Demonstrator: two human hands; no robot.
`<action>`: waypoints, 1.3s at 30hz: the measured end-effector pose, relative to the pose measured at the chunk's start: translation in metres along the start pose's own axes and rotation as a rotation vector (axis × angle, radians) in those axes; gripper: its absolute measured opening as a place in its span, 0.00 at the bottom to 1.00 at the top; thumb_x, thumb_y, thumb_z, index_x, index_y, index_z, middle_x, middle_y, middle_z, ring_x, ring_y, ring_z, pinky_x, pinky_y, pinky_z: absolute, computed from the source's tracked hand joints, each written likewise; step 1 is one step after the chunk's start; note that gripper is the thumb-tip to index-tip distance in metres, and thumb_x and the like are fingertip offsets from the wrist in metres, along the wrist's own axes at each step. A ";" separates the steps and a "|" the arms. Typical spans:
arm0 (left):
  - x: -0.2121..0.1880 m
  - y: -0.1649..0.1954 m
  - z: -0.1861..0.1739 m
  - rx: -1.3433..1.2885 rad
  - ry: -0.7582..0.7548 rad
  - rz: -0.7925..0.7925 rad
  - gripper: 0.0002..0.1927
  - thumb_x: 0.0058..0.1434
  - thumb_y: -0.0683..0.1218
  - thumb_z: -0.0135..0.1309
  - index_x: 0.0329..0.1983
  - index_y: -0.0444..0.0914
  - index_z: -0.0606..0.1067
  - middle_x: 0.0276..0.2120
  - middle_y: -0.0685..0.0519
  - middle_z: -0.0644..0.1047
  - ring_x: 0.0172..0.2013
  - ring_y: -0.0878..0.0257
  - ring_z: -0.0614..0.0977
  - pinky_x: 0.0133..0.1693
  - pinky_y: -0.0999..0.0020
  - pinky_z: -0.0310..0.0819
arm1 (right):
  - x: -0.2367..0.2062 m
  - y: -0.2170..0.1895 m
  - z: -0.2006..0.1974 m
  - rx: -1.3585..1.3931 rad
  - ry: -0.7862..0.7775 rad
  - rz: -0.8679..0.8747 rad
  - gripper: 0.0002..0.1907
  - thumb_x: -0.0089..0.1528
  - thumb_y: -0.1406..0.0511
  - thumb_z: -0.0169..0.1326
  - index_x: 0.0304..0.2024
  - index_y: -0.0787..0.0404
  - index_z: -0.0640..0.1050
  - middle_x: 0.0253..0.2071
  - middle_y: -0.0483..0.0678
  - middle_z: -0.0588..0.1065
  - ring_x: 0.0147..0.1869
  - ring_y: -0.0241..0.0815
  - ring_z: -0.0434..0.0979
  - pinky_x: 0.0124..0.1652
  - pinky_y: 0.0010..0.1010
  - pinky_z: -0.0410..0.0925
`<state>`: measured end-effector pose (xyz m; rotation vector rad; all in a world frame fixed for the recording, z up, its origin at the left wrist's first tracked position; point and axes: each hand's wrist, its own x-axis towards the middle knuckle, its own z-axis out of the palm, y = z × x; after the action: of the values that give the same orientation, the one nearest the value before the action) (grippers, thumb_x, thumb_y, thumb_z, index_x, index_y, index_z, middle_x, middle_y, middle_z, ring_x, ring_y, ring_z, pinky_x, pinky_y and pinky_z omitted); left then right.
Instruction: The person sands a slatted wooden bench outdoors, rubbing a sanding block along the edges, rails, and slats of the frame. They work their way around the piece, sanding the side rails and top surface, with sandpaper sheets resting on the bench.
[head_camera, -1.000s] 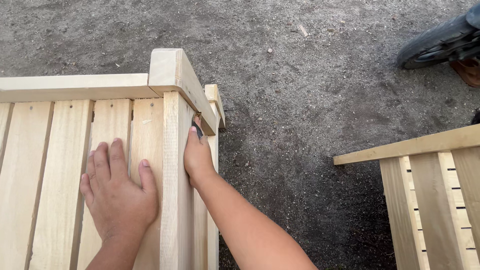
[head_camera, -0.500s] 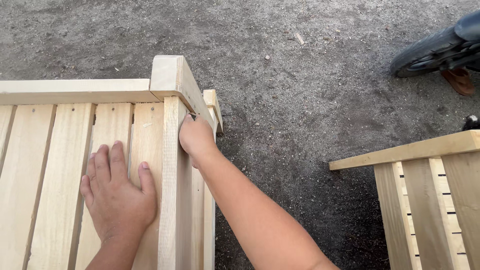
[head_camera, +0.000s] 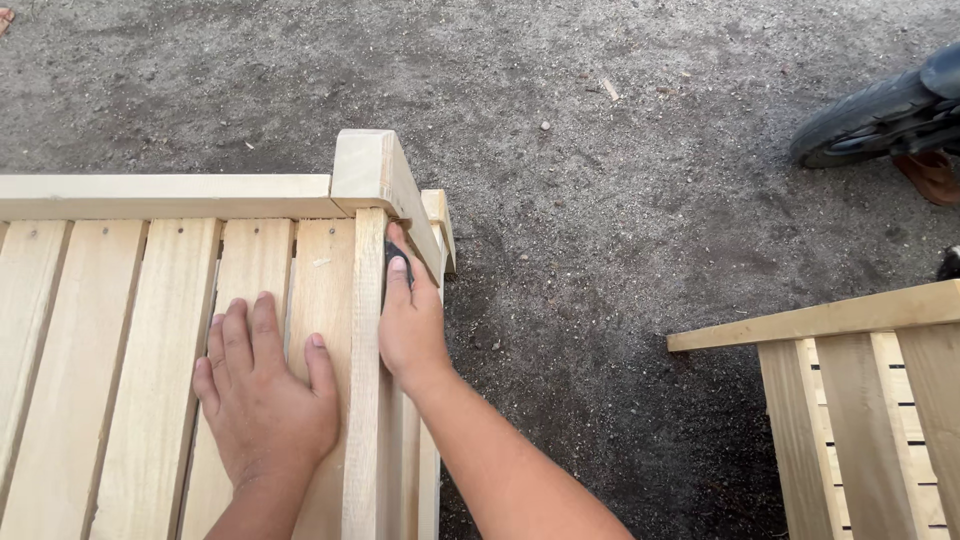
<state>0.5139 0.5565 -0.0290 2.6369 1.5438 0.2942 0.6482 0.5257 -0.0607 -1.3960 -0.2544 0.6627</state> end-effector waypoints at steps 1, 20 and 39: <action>0.000 0.000 0.000 0.002 0.004 0.003 0.36 0.65 0.59 0.41 0.75 0.42 0.58 0.72 0.45 0.58 0.73 0.53 0.53 0.70 0.49 0.40 | 0.000 -0.002 0.000 0.024 -0.010 0.037 0.26 0.71 0.61 0.35 0.70 0.56 0.67 0.71 0.50 0.68 0.72 0.43 0.67 0.67 0.31 0.59; 0.001 0.001 0.000 -0.032 -0.008 0.020 0.35 0.67 0.59 0.40 0.75 0.42 0.57 0.73 0.45 0.57 0.73 0.53 0.53 0.69 0.48 0.38 | -0.019 -0.004 -0.012 -1.109 -0.296 -0.580 0.38 0.67 0.60 0.44 0.74 0.70 0.50 0.79 0.61 0.42 0.82 0.63 0.36 0.73 0.51 0.40; -0.067 -0.032 -0.029 -1.170 0.086 -0.134 0.20 0.69 0.43 0.47 0.64 0.35 0.72 0.59 0.47 0.77 0.61 0.62 0.76 0.63 0.70 0.62 | -0.242 -0.004 -0.066 -1.130 -0.570 -0.741 0.33 0.69 0.60 0.42 0.75 0.66 0.57 0.79 0.55 0.52 0.83 0.58 0.41 0.74 0.49 0.39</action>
<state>0.4489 0.5127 -0.0147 1.5979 1.0214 0.9458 0.4920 0.3338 -0.0177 -1.9272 -1.7112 0.2330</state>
